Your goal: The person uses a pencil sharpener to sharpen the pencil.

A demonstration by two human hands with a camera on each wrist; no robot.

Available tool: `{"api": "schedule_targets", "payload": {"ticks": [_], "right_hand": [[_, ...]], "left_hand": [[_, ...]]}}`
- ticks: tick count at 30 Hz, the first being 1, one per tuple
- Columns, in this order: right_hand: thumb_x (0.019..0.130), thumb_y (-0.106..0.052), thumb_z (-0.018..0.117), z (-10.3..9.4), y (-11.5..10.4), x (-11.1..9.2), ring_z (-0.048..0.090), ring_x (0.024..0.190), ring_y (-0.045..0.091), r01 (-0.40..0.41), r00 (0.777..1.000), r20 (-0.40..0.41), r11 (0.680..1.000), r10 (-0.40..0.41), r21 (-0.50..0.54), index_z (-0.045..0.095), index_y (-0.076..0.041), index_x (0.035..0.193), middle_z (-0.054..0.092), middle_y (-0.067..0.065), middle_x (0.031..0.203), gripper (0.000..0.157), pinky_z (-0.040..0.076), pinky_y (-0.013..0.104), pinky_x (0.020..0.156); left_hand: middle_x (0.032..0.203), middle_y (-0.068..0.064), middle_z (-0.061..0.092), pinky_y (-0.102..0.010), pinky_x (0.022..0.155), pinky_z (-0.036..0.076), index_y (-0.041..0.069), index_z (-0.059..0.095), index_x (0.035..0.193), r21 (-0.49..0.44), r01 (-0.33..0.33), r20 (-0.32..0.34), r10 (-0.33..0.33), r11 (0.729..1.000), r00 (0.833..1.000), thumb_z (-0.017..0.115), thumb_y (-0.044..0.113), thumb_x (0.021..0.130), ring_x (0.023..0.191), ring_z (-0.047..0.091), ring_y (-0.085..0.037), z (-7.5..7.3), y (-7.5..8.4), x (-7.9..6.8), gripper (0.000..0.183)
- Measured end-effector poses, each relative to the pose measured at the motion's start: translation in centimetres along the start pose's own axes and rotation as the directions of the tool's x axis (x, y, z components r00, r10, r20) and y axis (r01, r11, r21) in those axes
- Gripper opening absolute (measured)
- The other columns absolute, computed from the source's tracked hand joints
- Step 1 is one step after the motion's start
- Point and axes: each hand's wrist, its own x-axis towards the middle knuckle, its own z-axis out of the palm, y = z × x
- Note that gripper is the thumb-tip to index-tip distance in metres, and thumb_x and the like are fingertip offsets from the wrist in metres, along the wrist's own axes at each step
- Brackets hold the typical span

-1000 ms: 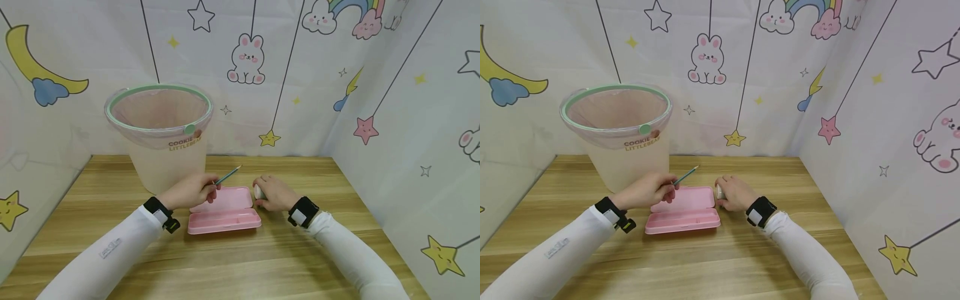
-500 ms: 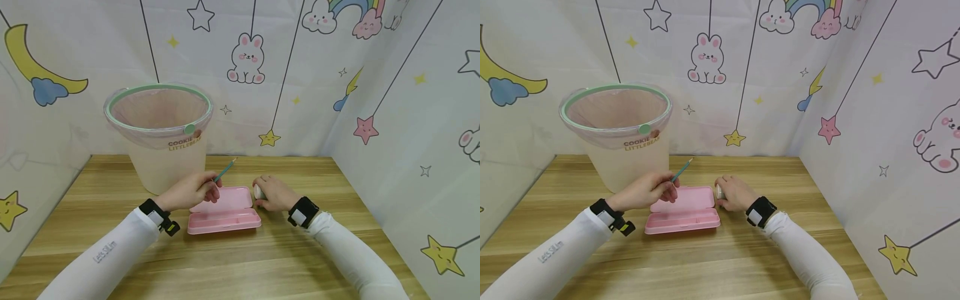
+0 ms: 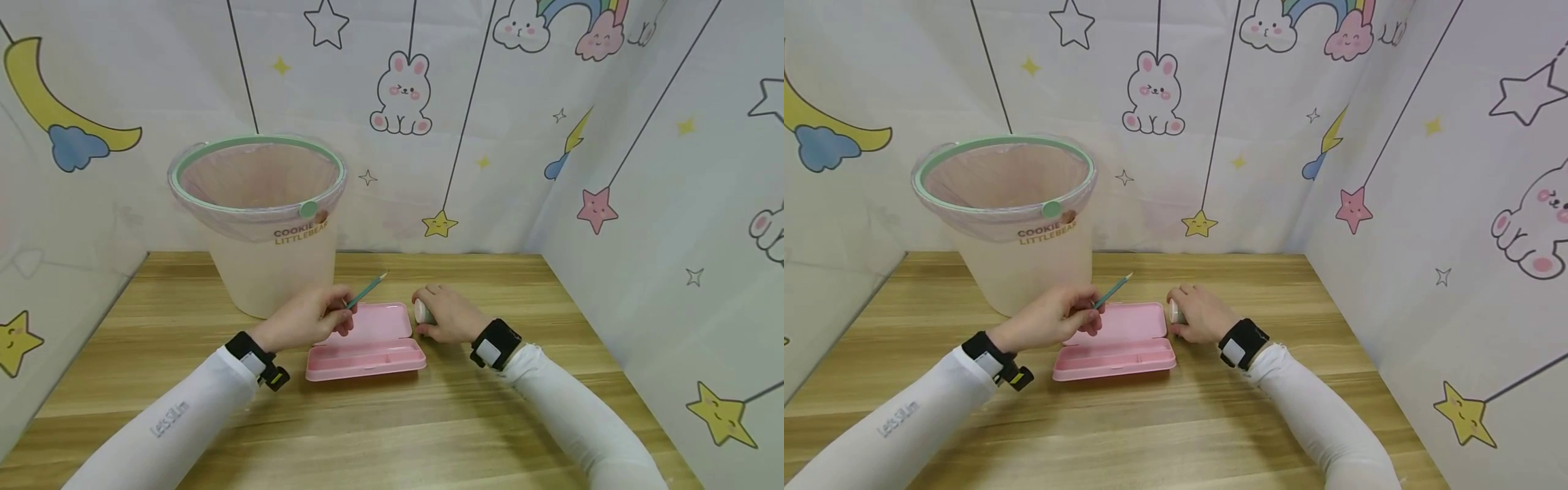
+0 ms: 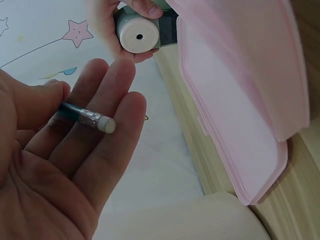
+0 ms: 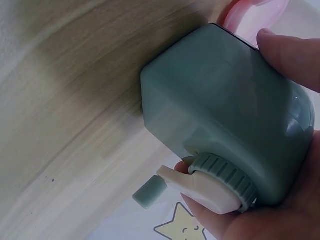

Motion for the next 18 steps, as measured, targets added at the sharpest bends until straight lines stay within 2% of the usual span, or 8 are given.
{"api": "schedule_targets", "payload": {"ticks": [7, 12, 14, 16, 18], "right_hand": [[0.101, -0.032, 0.085, -0.2, 0.1, -0.1, 0.071, 0.118, 0.034, 0.002, 1.0, -0.007, 0.999, -0.002, 0.032, 0.058, -0.004, 0.154, 0.069, 0.018, 0.136, 0.067, 0.062, 0.052, 0.102], [0.104, -0.042, 0.079, -1.1, -0.5, -0.5, 0.071, 0.126, 0.038, -0.01, 1.0, -0.015, 0.997, 0.011, 0.073, 0.052, -0.003, 0.162, 0.068, 0.022, 0.145, 0.075, 0.06, 0.054, 0.109], [0.105, -0.048, 0.075, -1.4, -0.7, -0.6, 0.07, 0.132, 0.04, 0.004, 0.999, -0.042, 0.998, -0.001, 0.066, 0.056, -0.003, 0.159, 0.067, 0.023, 0.15, 0.072, 0.059, 0.056, 0.113], [0.105, -0.049, 0.074, -1.5, -1.0, -0.8, 0.069, 0.134, 0.04, 0.055, 0.992, -0.115, 0.997, -0.049, 0.049, 0.065, -0.004, 0.15, 0.069, 0.02, 0.149, 0.063, 0.058, 0.056, 0.114], [0.104, -0.046, 0.077, -1.3, -1.3, -1.0, 0.07, 0.126, 0.034, 0.135, 0.966, -0.222, 0.991, -0.13, 0.008, 0.076, -0.007, 0.132, 0.075, 0.014, 0.138, 0.048, 0.06, 0.051, 0.108]], "left_hand": [[0.088, -0.012, 0.079, -0.025, 0.069, 0.062, 0.006, 0.067, 0.106, 0.072, 0.006, 0.012, -0.007, 0.997, 1.0, 0.065, -0.003, 0.107, 0.076, 0.08, -0.021, 0.1, -0.5, -0.3, 0.009], [0.086, -0.012, 0.079, -0.022, 0.066, 0.061, 0.006, 0.069, 0.103, 0.138, 0.008, 0.044, -0.014, 0.99, 0.999, 0.066, -0.004, 0.105, 0.071, 0.078, -0.021, 0.3, -0.8, -0.4, 0.01], [0.085, -0.008, 0.08, -0.021, 0.065, 0.059, 0.006, 0.07, 0.103, 0.194, 0.001, 0.056, -0.012, 0.981, 0.998, 0.067, -0.004, 0.104, 0.07, 0.075, -0.014, 0.4, -0.9, -0.5, 0.01], [0.084, -0.002, 0.08, -0.021, 0.065, 0.056, 0.007, 0.072, 0.102, 0.256, -0.008, 0.062, -0.008, 0.967, 0.998, 0.07, -0.003, 0.102, 0.071, 0.071, -0.007, 0.4, -1.0, -0.6, 0.01], [0.083, 0.003, 0.079, -0.021, 0.066, 0.054, 0.01, 0.073, 0.102, 0.307, -0.007, 0.066, -0.015, 0.952, 0.998, 0.073, 0.0, 0.102, 0.072, 0.066, -0.002, 0.6, -1.1, -0.7, 0.01]]}}
